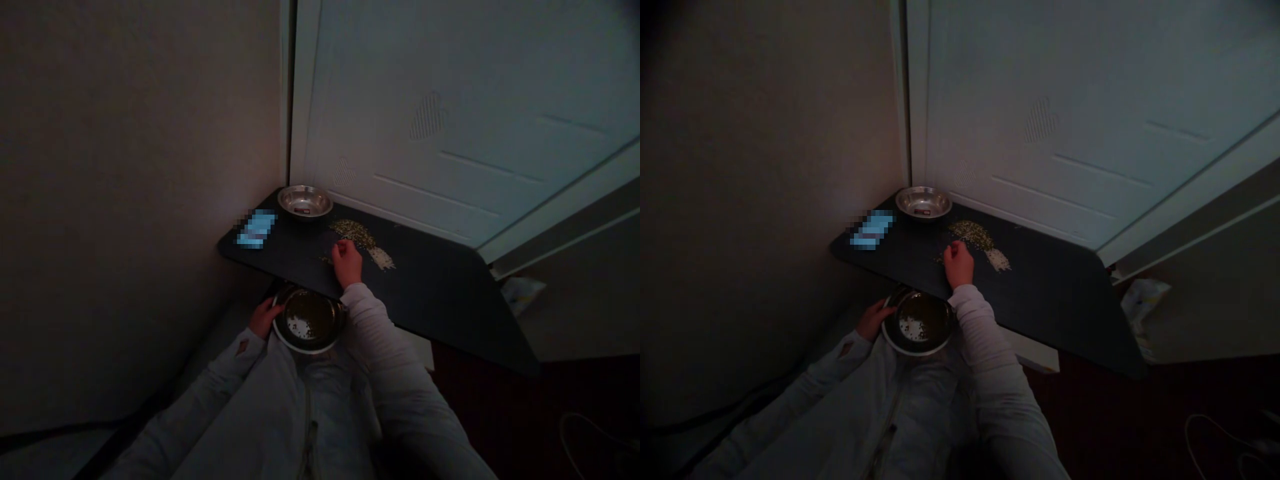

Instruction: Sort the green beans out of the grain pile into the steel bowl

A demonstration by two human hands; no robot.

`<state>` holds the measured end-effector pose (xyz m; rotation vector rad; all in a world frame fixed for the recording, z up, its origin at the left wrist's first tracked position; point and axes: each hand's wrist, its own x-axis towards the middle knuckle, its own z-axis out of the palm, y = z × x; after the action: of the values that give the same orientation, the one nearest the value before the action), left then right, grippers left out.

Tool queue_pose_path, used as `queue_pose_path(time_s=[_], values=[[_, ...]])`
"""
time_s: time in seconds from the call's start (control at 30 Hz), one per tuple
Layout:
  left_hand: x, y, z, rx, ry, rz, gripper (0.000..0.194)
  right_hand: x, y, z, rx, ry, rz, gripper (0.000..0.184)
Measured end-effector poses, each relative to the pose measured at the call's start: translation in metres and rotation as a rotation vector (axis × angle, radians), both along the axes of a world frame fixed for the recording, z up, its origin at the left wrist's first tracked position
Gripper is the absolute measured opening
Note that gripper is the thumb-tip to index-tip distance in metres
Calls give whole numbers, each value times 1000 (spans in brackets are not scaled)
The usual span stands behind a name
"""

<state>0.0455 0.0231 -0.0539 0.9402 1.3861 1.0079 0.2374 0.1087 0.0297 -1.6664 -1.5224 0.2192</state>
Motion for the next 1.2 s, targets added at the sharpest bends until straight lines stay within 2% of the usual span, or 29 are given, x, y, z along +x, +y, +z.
queue_pose_path(time_s=[0.43, 0.87, 1.1, 1.2], values=[[1, -1, 5, -12, -26, 16, 32, 0, -4, -1, 64, 8, 40, 25], [0, 0, 0, -3, -65, 27, 31, 7, 6, -13, 203, 21, 50, 28], [-1, 0, 0, -1, -57, 9, 32, 12, 17, -8, 169, -78, 2, 25], [0, 0, 2, 7, -38, 11, 31, 11, 17, -5, 134, -152, 33, 24]])
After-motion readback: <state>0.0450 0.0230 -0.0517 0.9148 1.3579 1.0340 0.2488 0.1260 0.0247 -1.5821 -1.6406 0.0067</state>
